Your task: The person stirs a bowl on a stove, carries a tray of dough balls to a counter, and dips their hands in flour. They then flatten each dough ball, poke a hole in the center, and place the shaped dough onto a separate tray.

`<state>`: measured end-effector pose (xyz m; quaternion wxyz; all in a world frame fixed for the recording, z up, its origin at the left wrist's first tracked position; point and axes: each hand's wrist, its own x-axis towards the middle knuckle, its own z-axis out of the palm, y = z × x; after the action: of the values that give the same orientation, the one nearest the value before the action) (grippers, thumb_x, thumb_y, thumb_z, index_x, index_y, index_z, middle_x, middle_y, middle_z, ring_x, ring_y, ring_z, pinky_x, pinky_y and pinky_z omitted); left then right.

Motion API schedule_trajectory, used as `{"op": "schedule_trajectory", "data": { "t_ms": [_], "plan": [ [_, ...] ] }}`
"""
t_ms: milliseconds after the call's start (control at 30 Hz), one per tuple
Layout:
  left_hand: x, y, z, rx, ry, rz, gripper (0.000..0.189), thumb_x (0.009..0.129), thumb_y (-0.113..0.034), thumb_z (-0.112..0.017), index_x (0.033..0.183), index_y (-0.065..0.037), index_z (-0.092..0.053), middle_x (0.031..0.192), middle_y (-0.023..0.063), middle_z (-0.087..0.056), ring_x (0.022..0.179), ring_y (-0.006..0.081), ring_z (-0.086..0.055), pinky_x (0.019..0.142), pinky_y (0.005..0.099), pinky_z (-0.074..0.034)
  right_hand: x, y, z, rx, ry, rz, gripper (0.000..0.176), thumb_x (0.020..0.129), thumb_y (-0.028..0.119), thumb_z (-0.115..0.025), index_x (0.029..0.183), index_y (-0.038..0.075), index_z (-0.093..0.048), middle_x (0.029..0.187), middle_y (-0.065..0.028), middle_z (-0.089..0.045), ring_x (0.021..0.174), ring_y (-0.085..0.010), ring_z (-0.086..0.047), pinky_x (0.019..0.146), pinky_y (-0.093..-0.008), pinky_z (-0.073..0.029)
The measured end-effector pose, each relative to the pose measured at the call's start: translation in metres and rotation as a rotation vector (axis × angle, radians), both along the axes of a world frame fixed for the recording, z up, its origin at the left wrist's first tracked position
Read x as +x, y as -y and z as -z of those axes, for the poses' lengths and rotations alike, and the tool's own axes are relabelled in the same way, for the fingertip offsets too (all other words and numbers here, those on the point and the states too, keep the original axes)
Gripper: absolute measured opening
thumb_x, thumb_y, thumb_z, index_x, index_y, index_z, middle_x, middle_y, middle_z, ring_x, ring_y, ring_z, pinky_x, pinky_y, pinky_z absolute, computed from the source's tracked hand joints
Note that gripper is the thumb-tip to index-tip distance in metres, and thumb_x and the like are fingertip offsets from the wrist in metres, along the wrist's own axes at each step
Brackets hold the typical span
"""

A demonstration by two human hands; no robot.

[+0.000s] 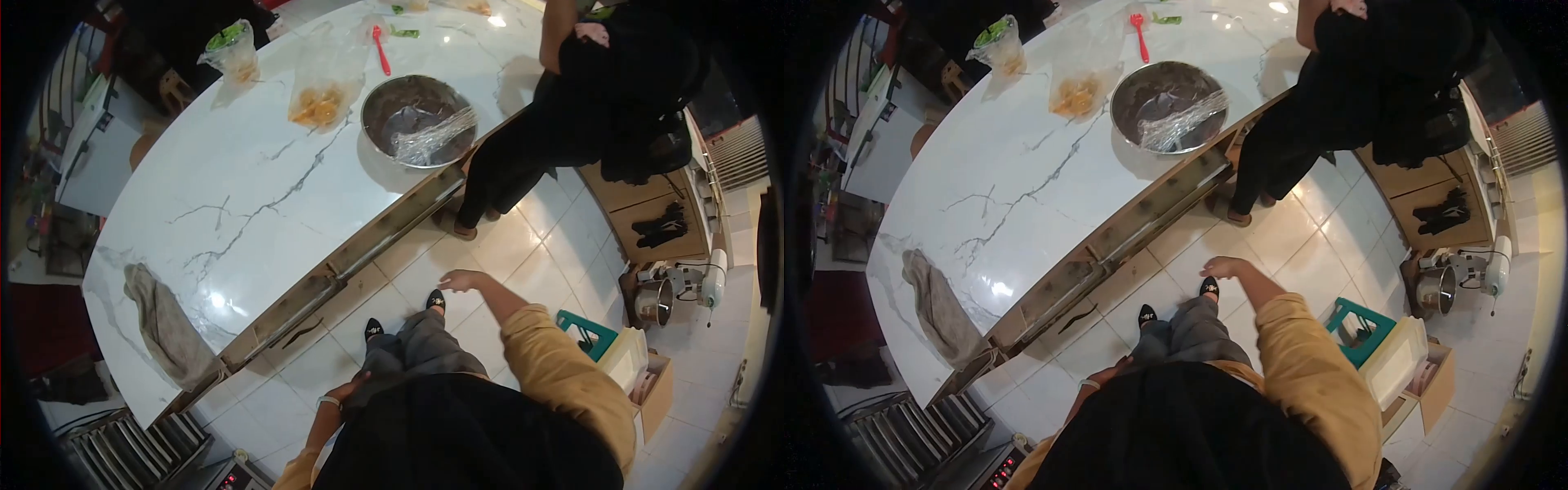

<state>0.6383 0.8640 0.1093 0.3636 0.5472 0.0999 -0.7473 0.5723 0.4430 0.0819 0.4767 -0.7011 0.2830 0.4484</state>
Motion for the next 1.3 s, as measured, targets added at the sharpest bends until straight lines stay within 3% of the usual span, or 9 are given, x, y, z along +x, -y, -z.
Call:
{"op": "schedule_trajectory", "data": {
  "t_ms": [67, 100, 267, 400, 533, 700, 867, 1067, 1300],
  "plan": [
    [0.002, -0.009, -0.008, -0.136, 0.176, -0.024, 0.078, 0.082, -0.057, -0.045, 0.135, -0.003, -0.024, 0.137, 0.0117, -0.031, 0.125, 0.0251, -0.03, 0.1, 0.0321, -0.027, 0.02, -0.031, 0.083, -0.205, 0.277, -0.075, 0.069, 0.08, 0.052, -0.049, 0.13, 0.006, -0.037, 0.115, -0.016, -0.053, 0.106, -0.0262, -0.052, 0.089, -0.0377, -0.04],
    [0.0, -0.026, 0.016, -0.051, 0.29, 0.35, 0.081, 0.082, -0.059, -0.043, 0.136, -0.002, -0.021, 0.141, 0.0131, -0.02, 0.132, 0.025, -0.014, 0.106, 0.0329, -0.014, 0.035, -0.046, 0.089, -0.199, 0.285, -0.072, 0.069, 0.08, 0.052, -0.049, 0.13, 0.006, -0.037, 0.115, -0.016, -0.053, 0.106, -0.0262, -0.052, 0.089, -0.0377, -0.04],
    [-0.027, -0.111, 0.093, -0.157, 0.3, 0.203, 0.077, 0.083, -0.057, -0.042, 0.136, -0.004, -0.022, 0.14, 0.0138, -0.022, 0.13, 0.025, -0.019, 0.105, 0.0349, -0.017, 0.11, -0.129, 0.1, 0.123, 0.302, 1.221, 0.072, 0.086, 0.055, -0.035, 0.138, 0.009, -0.017, 0.127, -0.0153, -0.045, 0.112, -0.0311, -0.048, 0.095, -0.0402, -0.034],
    [-0.02, -0.143, 0.082, -0.093, 0.255, 0.17, 0.074, 0.084, -0.054, -0.043, 0.136, -0.005, -0.024, 0.139, 0.0138, -0.025, 0.128, 0.0246, -0.024, 0.103, 0.037, -0.02, 0.145, -0.156, 0.151, 0.029, 0.572, 1.407, 0.045, 0.094, 0.036, -0.03, 0.124, 0.003, -0.035, 0.108, -0.0119, -0.054, 0.091, -0.0229, -0.057, 0.076, -0.0341, -0.045],
    [0.005, -0.156, 0.078, -0.063, 0.241, 0.17, 0.07, 0.085, -0.052, -0.044, 0.135, -0.006, -0.026, 0.138, 0.0139, -0.028, 0.126, 0.0242, -0.029, 0.102, 0.039, -0.023, 0.154, -0.154, 0.209, -0.309, 0.638, 1.258, 0.037, 0.095, 0.029, -0.029, 0.113, -0.001, -0.043, 0.096, -0.0103, -0.057, 0.077, -0.018, -0.058, 0.064, -0.0331, -0.046],
    [0.049, -0.098, 0.065, -0.001, 0.235, 0.163, 0.066, 0.086, -0.049, -0.045, 0.135, -0.008, -0.027, 0.136, 0.0132, -0.032, 0.121, 0.0234, -0.036, 0.098, 0.041, -0.029, 0.139, -0.154, 0.142, -0.54, 0.595, 1.131, 0.027, 0.09, 0.019, -0.037, 0.093, -0.005, -0.049, 0.089, -0.029, -0.056, 0.084, -0.0435, -0.052, 0.07, -0.0468, -0.041],
    [0.077, -0.005, 0.078, -0.032, 0.145, 0.16, 0.07, 0.085, -0.052, -0.044, 0.136, -0.009, -0.022, 0.134, 0.0122, -0.035, 0.12, 0.0252, -0.038, 0.094, 0.0413, -0.033, 0.074, -0.178, 0.144, -0.627, 0.601, 1.249, 0.029, 0.09, 0.022, -0.036, 0.089, -0.005, -0.048, 0.085, -0.029, -0.055, 0.083, -0.0446, -0.052, 0.072, -0.0457, -0.041],
    [0.088, 0.074, 0.137, -0.072, 0.154, -0.153, 0.073, 0.084, -0.059, -0.04, 0.137, -0.012, -0.022, 0.134, 0.009, -0.035, 0.117, 0.0231, -0.04, 0.091, 0.0363, -0.036, -0.022, -0.221, 0.156, -0.482, 0.62, 1.653, 0.034, 0.093, 0.026, -0.032, 0.096, -0.004, -0.048, 0.084, -0.0272, -0.055, 0.083, -0.0415, -0.053, 0.075, -0.0422, -0.041],
    [0.087, 0.163, 0.148, -0.225, 0.132, -0.638, 0.078, 0.08, -0.067, -0.034, 0.135, -0.012, -0.026, 0.137, 0.0052, -0.031, 0.124, 0.0247, -0.032, 0.101, 0.0421, -0.027, -0.085, -0.235, 0.11, -0.951, 0.357, 1.768, 0.035, 0.094, 0.028, -0.029, 0.098, -0.002, -0.047, 0.082, -0.0248, -0.056, 0.077, -0.0395, -0.054, 0.073, -0.0415, -0.04]
  ]
}}
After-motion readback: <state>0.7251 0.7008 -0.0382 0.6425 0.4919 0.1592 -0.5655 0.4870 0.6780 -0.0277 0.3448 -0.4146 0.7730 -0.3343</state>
